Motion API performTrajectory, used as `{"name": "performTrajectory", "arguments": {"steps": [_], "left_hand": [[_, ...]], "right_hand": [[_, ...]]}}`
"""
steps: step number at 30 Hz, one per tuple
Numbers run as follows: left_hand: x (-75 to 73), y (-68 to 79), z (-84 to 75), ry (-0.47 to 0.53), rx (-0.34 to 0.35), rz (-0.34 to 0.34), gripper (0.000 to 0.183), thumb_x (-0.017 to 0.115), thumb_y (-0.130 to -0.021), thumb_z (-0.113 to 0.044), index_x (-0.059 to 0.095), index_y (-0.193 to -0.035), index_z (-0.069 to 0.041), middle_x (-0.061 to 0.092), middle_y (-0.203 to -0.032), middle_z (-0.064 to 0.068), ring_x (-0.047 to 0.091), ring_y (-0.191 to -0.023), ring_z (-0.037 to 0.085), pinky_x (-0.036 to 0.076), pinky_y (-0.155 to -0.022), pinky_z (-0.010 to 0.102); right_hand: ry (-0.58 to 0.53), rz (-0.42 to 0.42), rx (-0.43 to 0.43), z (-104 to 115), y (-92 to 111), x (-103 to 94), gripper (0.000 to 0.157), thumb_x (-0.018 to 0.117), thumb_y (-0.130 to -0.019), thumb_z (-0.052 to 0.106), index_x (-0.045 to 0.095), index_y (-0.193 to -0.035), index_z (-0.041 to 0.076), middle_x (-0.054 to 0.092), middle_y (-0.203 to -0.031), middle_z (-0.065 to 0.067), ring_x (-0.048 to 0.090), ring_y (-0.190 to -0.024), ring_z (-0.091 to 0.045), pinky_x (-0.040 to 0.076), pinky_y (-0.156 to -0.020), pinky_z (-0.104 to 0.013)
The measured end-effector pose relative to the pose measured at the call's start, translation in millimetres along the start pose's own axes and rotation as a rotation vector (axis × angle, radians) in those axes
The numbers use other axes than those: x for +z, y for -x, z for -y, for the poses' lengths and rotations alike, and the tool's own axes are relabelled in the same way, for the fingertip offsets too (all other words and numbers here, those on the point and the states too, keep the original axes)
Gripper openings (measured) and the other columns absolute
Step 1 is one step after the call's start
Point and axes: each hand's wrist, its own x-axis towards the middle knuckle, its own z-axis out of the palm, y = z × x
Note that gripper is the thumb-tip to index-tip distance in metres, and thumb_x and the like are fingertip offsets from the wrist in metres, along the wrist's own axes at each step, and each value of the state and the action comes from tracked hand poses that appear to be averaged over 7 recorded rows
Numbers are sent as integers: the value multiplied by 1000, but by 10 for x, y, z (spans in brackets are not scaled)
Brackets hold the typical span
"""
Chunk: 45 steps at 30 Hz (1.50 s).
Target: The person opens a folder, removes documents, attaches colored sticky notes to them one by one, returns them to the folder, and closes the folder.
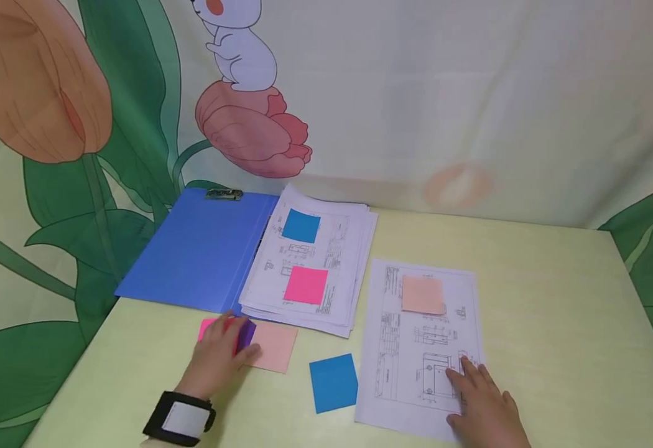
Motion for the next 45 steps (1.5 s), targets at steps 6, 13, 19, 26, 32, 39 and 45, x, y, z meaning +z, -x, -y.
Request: {"name": "performTrajectory", "arguments": {"steps": [6,13,19,26,32,39,45], "left_hand": [[-113,-84,225,-7,-131,-31,68,76,-75,-36,50,-128,-3,45,-120,24,39,-109,40,41,-77,58],[-157,-131,203,74,-178,27,61,81,-66,-35,54,-109,-1,47,-101,19,38,-101,37,36,-77,53],[-229,-100,212,314,-234,0,36,71,-77,-20,43,-93,-5,52,-85,10,50,-82,29,34,-68,42],[-374,-65,186,657,-174,-101,21,63,-87,-12,42,-85,-8,51,-88,9,53,-98,27,40,-70,33],[-513,-56,43,748,-161,-174,21,62,-86,-8,43,-81,-6,50,-88,11,56,-99,31,43,-77,38],[-468,-113,7,969,-264,-91,21,56,-90,-9,38,-80,-4,47,-83,9,52,-79,23,44,-64,31],[-335,-118,191,1003,-340,-90,22,56,-90,-14,39,-78,-9,49,-81,7,54,-76,19,48,-65,35]], "right_hand": [[-24,-11,5,-14,-6,-4,75,78,-68,28,48,-132,4,25,-146,-24,15,-130,-50,16,-90,-74],[-61,-38,-15,-50,1,-18,74,78,-68,26,48,-132,4,25,-146,-23,15,-131,-50,15,-89,-75],[-87,-82,-63,-70,3,7,71,78,-68,23,50,-131,5,27,-146,-21,18,-131,-48,17,-88,-75],[-127,-194,-148,-59,20,34,71,78,-69,29,49,-131,7,30,-144,-20,18,-132,-45,12,-88,-76],[-243,-464,-330,290,146,-97,66,79,-71,27,50,-129,11,33,-142,-16,16,-135,-39,10,-93,-74],[-299,-535,-549,856,312,-186,64,78,-72,24,50,-130,21,33,-145,-3,18,-136,-29,15,-97,-67],[-306,-524,-578,992,358,-145,64,77,-72,24,50,-130,24,36,-144,0,22,-135,-26,18,-98,-64]]}}
